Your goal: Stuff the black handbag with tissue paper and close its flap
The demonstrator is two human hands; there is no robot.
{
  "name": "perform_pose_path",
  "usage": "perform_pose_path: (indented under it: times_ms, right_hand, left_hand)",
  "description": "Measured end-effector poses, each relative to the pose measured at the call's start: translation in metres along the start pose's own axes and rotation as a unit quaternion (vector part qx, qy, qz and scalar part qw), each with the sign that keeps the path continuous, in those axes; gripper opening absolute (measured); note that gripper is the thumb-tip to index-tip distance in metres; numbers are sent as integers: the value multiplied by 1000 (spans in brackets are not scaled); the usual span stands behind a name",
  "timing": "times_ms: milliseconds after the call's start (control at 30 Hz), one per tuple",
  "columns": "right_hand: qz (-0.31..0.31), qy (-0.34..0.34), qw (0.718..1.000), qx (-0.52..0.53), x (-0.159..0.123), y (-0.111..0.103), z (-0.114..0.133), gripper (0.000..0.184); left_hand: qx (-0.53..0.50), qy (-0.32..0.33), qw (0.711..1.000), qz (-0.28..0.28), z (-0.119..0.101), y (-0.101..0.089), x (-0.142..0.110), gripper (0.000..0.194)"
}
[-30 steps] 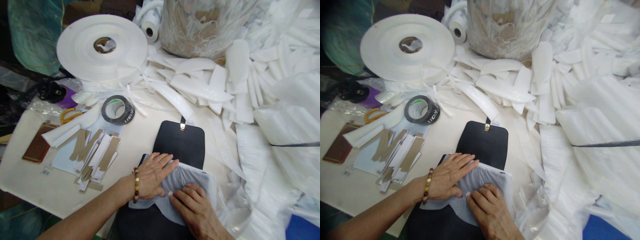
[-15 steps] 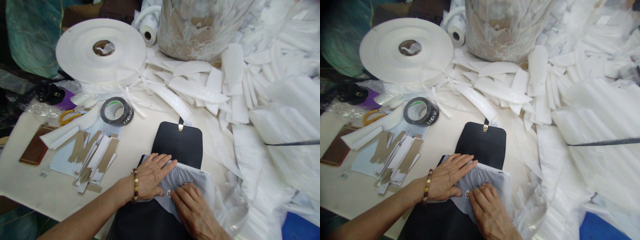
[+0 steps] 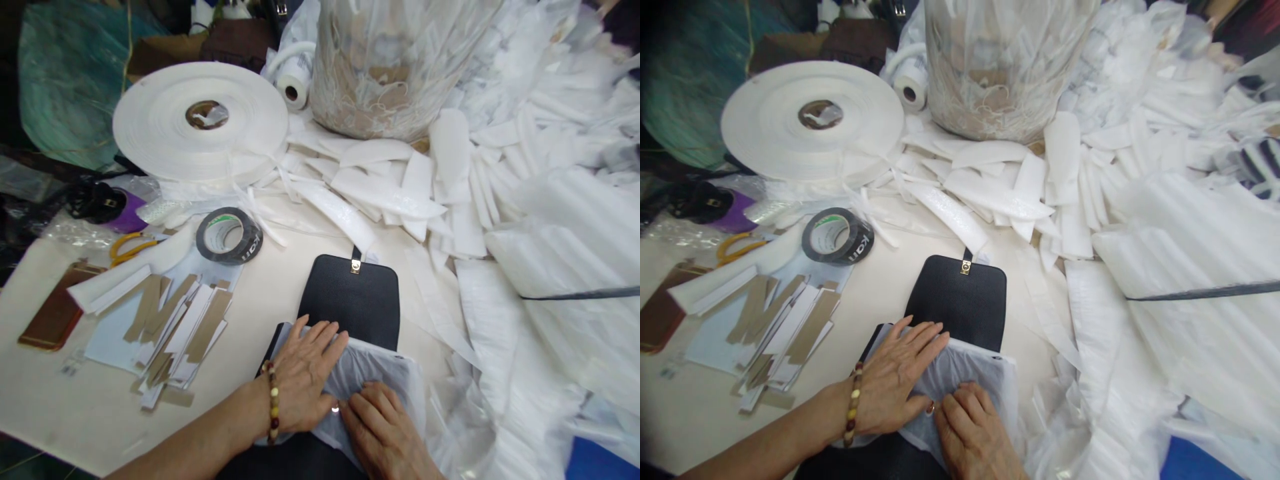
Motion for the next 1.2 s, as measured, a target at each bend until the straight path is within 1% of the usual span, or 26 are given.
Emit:
perform_pose_path:
  times_ms: [100, 267, 400, 500, 733, 833, 1000, 1200]
  right_hand:
    - [-2, -6, 1000, -4, -1, 1, -1, 24]
    - [11, 1, 1000, -1, -1, 0, -2, 26]
    - [-8, 2, 1000, -2, -1, 1, -3, 24]
    - [-19, -5, 1000, -4, -2, 1, -3, 23]
    - [-16, -4, 1000, -5, -1, 1, -3, 24]
    - [-17, -2, 1000, -8, -1, 1, -3, 24]
    - [-10, -1, 1000, -2, 0, 0, -2, 24]
    - [11, 5, 1000, 2, 3, -3, -2, 25]
  left_hand:
    - [1, -3, 1000, -11, -1, 4, 0, 70]
    - [-2, 4, 1000, -4, 1, 3, 1, 71]
    - [-3, 9, 1000, -9, 1, 3, 1, 73]
    - [-4, 14, 1000, -2, 2, 3, 0, 77]
    - [9, 24, 999, 23, 5, 3, 0, 83]
    - [12, 27, 999, 23, 5, 3, 0, 83]
    - [10, 23, 1000, 16, 4, 4, 0, 83]
    - [9, 15, 999, 28, 3, 3, 1, 86]
Point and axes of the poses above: each hand's wrist, its own x-axis towards the middle knuckle, its own y-axis out of the palm, z = x × y, the point moved 2 cm from there along x, towards the middle knuckle, and after that the axes turned 4 degrees about -z, right-handed, at the moved point
